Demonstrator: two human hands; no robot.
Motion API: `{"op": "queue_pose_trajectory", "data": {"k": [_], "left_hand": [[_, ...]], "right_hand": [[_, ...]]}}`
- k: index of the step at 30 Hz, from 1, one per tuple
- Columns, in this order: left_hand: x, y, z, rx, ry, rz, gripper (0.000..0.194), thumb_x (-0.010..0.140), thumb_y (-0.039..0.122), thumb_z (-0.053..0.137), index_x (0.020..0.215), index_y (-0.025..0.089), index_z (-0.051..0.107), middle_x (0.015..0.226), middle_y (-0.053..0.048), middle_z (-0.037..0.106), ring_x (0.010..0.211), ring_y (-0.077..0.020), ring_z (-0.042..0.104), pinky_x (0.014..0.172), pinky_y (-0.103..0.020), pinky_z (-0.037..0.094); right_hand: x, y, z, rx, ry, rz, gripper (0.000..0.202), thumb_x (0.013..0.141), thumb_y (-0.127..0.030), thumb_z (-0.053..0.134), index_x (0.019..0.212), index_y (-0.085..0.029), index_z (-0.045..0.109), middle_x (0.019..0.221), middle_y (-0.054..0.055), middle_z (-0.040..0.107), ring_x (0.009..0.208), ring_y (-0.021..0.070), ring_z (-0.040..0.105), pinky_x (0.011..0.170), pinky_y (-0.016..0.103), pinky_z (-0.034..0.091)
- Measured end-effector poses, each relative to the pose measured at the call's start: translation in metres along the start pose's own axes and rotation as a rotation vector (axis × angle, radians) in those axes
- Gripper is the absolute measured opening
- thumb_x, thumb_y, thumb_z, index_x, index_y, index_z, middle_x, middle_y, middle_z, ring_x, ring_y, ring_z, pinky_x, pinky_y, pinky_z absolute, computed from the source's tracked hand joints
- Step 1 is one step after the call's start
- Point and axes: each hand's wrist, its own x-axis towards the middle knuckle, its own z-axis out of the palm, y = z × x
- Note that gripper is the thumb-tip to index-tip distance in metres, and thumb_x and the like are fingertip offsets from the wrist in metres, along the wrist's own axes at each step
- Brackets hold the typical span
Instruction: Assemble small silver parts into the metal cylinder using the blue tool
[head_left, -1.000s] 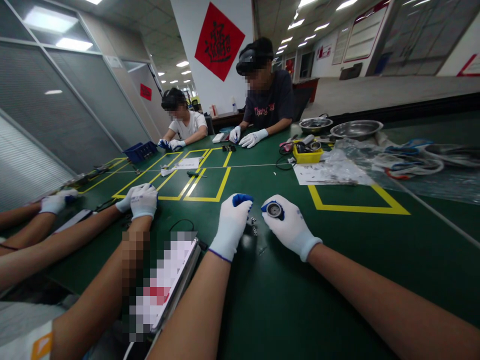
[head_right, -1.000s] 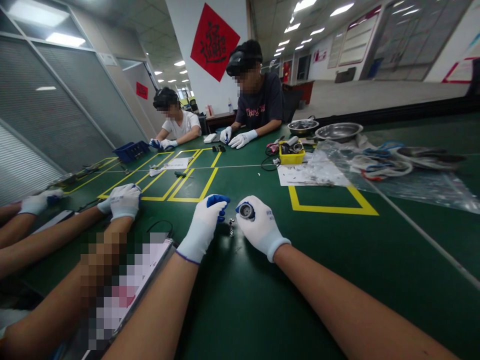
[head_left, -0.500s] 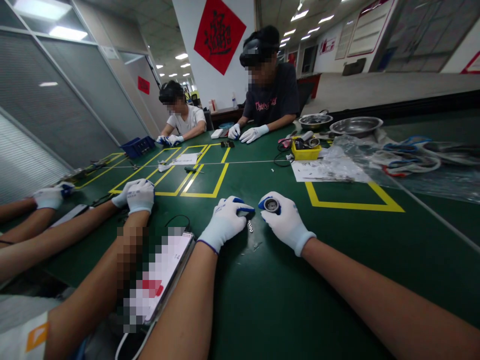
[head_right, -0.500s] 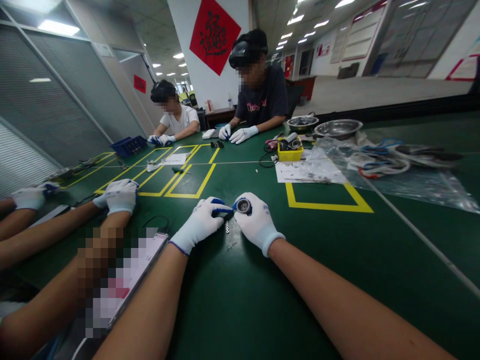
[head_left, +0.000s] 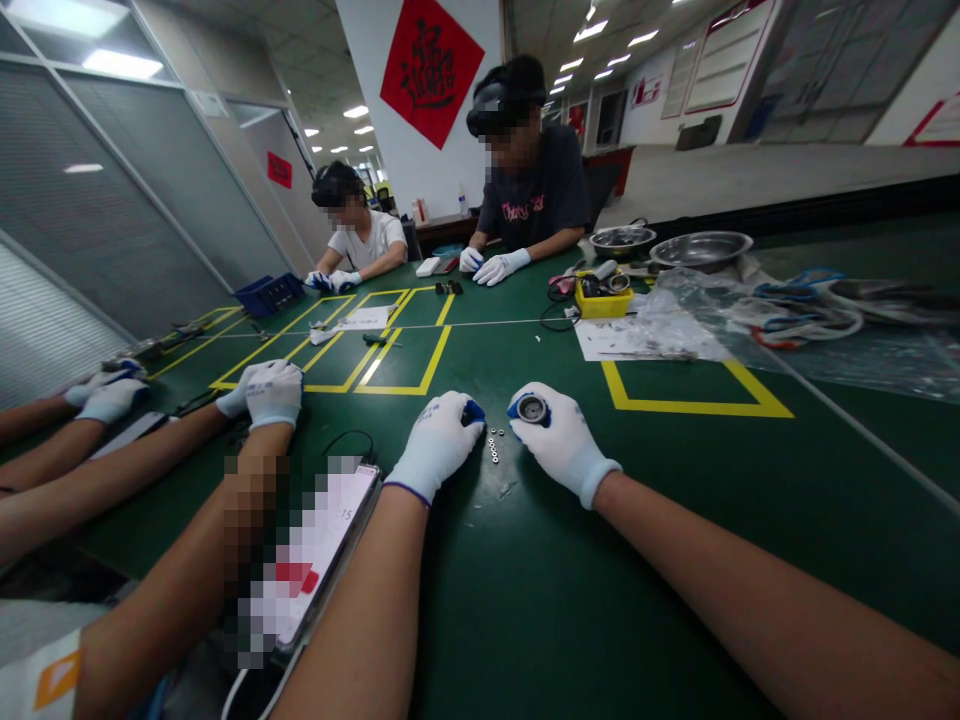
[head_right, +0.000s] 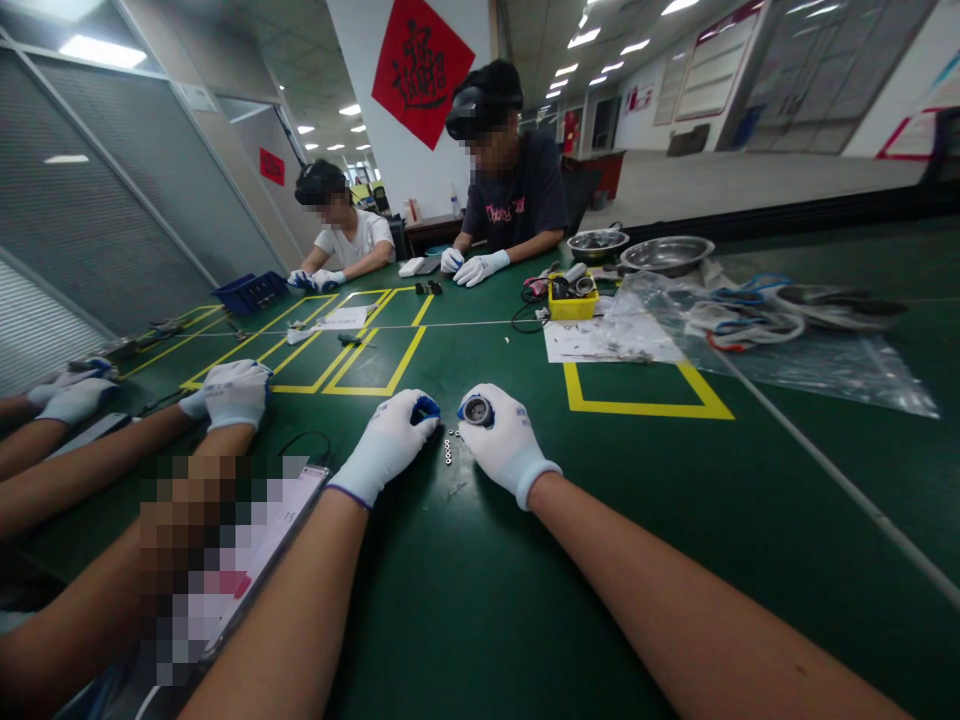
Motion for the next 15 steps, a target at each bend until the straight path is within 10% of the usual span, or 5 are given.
{"op": "queue_pose_trajectory", "data": {"k": [9,15], "left_hand": [[-0.001,0.017,-0.005,-0.872,0.109,0.029,0.029,0.071,0.019,0.076,0.099,0.017,0.071,0.089,-0.003,0.073,0.082,-0.0174,0.068,0.083,-0.033,0.055],[-0.011,0.032,-0.001,-1.022,0.037,0.0,0.026,0.071,0.029,0.08,0.092,0.015,0.076,0.089,-0.006,0.077,0.083,-0.02,0.071,0.082,-0.034,0.057]], "right_hand": [[0.0,-0.002,0.0,0.012,-0.025,-0.01,0.007,0.074,-0.027,0.062,0.079,-0.022,0.061,0.078,0.002,0.067,0.076,0.0221,0.064,0.075,0.036,0.051],[-0.006,-0.01,-0.002,0.026,-0.051,0.012,0.005,0.077,-0.026,0.061,0.079,-0.023,0.059,0.079,0.002,0.066,0.077,0.0214,0.065,0.072,0.034,0.051]]}}
